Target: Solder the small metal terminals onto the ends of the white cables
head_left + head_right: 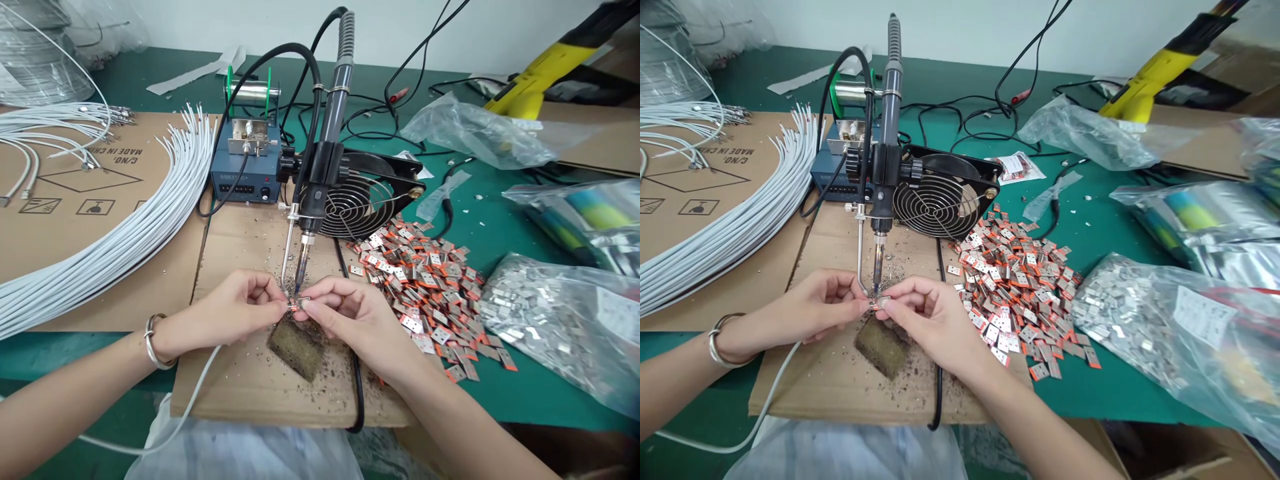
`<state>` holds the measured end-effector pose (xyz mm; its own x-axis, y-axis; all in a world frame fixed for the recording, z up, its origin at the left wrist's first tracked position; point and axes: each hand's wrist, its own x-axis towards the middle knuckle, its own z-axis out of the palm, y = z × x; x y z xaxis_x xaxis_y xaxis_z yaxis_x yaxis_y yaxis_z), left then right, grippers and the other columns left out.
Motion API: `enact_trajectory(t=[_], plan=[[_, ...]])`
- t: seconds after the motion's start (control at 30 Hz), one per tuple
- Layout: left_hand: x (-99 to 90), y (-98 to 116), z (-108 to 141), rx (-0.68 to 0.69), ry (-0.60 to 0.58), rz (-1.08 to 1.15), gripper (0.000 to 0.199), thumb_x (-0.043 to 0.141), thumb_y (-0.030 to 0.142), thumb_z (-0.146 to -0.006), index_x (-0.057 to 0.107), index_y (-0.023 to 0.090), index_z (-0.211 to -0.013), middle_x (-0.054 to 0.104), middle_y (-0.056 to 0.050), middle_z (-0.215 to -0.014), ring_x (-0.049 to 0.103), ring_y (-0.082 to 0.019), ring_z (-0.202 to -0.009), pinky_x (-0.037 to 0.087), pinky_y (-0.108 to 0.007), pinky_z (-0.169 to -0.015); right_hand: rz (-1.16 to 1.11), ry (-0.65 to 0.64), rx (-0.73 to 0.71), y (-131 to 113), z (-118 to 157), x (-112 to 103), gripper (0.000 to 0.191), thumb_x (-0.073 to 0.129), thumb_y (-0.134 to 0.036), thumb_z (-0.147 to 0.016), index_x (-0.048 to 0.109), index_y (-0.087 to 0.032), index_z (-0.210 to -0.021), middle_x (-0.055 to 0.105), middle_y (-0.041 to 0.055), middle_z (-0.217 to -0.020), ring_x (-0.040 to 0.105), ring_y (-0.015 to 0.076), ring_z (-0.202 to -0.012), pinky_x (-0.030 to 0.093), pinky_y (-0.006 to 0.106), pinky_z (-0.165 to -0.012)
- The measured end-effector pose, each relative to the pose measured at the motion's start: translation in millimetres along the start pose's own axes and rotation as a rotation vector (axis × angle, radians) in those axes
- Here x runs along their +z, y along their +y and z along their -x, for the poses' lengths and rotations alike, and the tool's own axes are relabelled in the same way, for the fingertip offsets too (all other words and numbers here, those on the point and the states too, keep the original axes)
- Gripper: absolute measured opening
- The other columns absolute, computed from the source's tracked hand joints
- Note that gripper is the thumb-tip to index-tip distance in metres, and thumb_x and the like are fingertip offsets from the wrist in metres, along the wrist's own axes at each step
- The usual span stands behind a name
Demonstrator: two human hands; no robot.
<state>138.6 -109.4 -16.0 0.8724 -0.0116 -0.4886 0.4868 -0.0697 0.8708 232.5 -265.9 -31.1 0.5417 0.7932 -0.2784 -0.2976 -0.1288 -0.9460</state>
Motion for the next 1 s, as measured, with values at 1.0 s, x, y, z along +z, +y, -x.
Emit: enact_trajectory(t=[1.0], plan=[[2.8,6.8,3.8,-0.064,0.029,-0.034,0.007,0.052,0.019,-0.077,0.049,0.013,-0.077,0.039,0.008,-0.053,0.031,0.000,-0.034,0.025,-0.008,-0.029,0.016,-0.030,-0.019,3.7,-0.7,-2.3,0.012,0.068,-0.019,-0.072,0.062,-0.012,-0.078,0.068,0.0048,-0.069,0.062,0.0071,-0.059,0.044,0.013,-0.051]])
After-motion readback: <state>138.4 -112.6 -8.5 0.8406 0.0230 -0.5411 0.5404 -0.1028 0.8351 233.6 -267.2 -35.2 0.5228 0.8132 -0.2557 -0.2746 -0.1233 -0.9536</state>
